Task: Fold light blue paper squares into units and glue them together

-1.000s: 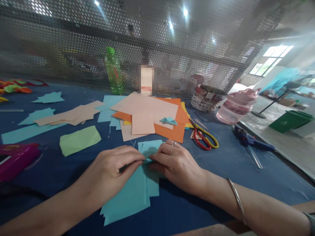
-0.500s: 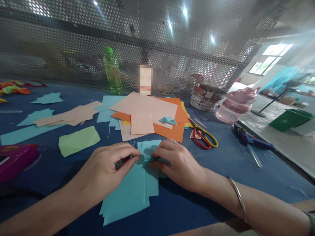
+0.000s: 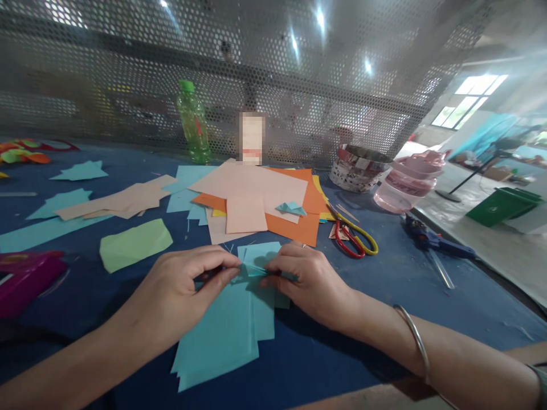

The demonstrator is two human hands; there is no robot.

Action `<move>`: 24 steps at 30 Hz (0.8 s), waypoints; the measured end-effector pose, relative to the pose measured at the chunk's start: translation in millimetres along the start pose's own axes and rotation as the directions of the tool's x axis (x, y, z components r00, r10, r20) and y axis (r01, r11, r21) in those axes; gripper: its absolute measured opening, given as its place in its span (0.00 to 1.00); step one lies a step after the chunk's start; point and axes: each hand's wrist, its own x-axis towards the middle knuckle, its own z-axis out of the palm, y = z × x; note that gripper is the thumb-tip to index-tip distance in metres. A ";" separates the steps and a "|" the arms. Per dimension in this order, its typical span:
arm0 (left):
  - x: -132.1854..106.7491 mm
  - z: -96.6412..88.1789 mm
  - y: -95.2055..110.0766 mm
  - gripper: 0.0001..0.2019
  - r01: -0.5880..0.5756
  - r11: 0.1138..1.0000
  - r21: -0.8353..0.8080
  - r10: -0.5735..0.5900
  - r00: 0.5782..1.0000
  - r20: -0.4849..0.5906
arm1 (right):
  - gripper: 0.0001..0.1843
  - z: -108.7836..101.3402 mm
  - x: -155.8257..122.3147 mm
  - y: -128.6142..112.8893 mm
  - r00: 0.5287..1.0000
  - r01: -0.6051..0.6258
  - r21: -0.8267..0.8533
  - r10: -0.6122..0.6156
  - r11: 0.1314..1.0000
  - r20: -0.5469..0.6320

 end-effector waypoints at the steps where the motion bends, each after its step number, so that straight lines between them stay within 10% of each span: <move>1: 0.0 -0.3 0.5 0.11 0.000 1.000 -0.004 0.000 1.000 0.001 | 0.03 0.1 0.4 -0.2 1.000 -0.004 0.015 0.004 1.000 -0.004; 21: -1.6 -1.6 8.1 0.11 -0.021 0.998 -0.065 0.025 0.998 0.062 | 0.01 -0.1 1.8 -5.9 0.989 -0.145 0.351 0.132 0.925 0.061; 24: -0.7 -2.1 8.9 0.10 -0.013 0.997 -0.072 0.018 0.998 0.065 | 0.14 -0.3 1.3 -7.8 0.969 -0.246 0.390 0.227 0.888 0.094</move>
